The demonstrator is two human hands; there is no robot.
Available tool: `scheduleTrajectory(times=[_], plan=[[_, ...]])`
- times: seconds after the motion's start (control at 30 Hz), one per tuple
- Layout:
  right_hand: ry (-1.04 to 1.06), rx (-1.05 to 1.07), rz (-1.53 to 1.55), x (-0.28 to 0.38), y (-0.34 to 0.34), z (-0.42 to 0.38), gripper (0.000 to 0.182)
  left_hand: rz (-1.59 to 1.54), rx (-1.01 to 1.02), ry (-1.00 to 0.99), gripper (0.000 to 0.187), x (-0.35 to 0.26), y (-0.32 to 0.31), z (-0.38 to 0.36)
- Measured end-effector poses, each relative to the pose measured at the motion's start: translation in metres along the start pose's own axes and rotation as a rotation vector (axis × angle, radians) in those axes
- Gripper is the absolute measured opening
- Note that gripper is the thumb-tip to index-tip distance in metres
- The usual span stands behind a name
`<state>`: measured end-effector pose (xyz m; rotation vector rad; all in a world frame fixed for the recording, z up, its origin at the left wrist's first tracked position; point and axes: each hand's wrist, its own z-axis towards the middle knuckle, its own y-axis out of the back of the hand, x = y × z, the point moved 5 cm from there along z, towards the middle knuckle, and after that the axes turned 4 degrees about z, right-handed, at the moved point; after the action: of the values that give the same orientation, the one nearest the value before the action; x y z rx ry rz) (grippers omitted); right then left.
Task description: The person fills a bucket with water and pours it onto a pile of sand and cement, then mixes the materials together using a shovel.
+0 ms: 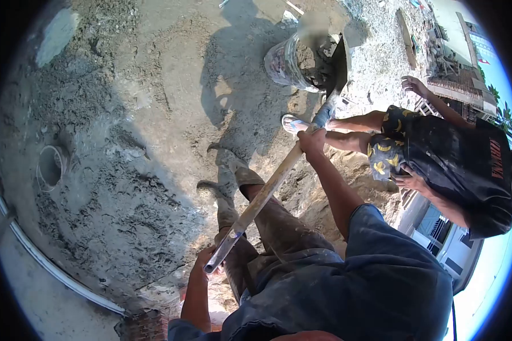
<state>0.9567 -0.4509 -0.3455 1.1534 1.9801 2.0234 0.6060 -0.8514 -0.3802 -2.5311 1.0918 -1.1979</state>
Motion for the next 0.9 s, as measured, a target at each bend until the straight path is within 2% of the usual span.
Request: scheduleTrajectory(times=[0.03,0.07,0.1,0.13,0.2,0.27,0.33,0.4,0.43,0.47,0.53,0.6,0.63,0.67,0.7,0.83,0.9], plan=[[0.000,-0.026,-0.025,0.008,0.012,-0.011,0.047,0.154,-0.063,-0.077,0.032,0.006,0.022,-0.001],[-0.198,0.138,0.201,0.021,0.025,-0.033,0.045,0.302,-0.126,-0.157,0.032,0.013,0.040,-0.001],[-0.214,0.128,0.320,0.045,0.046,-0.063,0.041,0.315,-0.287,-0.336,0.034,0.019,0.056,-0.006],[-0.172,0.158,0.512,0.035,0.045,-0.077,0.033,0.245,-0.293,-0.408,0.041,0.031,0.098,0.004],[-0.283,0.356,0.657,0.060,0.052,-0.120,0.021,-0.069,-0.149,-0.397,0.042,0.069,0.093,-0.042],[-0.382,0.670,0.916,0.074,0.030,-0.149,0.014,-0.357,-0.099,-0.614,0.043,0.105,0.096,-0.070],[-0.572,0.784,0.955,0.090,-0.017,-0.172,0.013,-0.573,-0.267,-0.604,0.044,0.129,0.079,-0.090],[-0.766,0.791,1.072,0.067,-0.112,-0.195,0.017,-0.619,-0.354,-0.719,0.044,0.145,0.082,-0.076],[-0.753,0.856,1.003,0.073,-0.147,-0.206,0.019,-0.726,-0.325,-0.793,0.041,0.153,0.086,-0.065],[-0.745,0.916,0.936,0.077,-0.179,-0.223,0.020,-0.763,-0.398,-0.882,0.041,0.161,0.083,-0.061],[-0.969,1.099,0.850,0.059,-0.245,-0.275,0.019,-0.928,-0.784,-0.936,0.042,0.188,0.072,-0.061],[-0.982,1.184,0.692,0.039,-0.274,-0.331,0.020,-1.090,-0.920,-0.835,0.044,0.239,0.073,-0.040],[-0.994,1.238,0.558,0.022,-0.284,-0.358,0.020,-1.170,-1.101,-0.806,0.043,0.253,0.050,-0.045],[-1.018,1.274,0.426,0.005,-0.287,-0.383,0.020,-1.229,-1.070,-0.748,0.042,0.284,0.052,-0.035],[-1.013,1.309,0.379,0.000,-0.284,-0.399,0.020,-1.252,-1.123,-0.678,0.041,0.302,0.038,-0.036],[-0.903,1.344,0.318,0.019,-0.313,-0.373,0.018,-1.298,-1.195,-0.548,0.040,0.260,-0.018,-0.035],[-0.746,1.258,0.332,0.065,-0.340,-0.316,0.015,-1.295,-1.124,-0.553,0.039,0.204,-0.040,-0.031]])
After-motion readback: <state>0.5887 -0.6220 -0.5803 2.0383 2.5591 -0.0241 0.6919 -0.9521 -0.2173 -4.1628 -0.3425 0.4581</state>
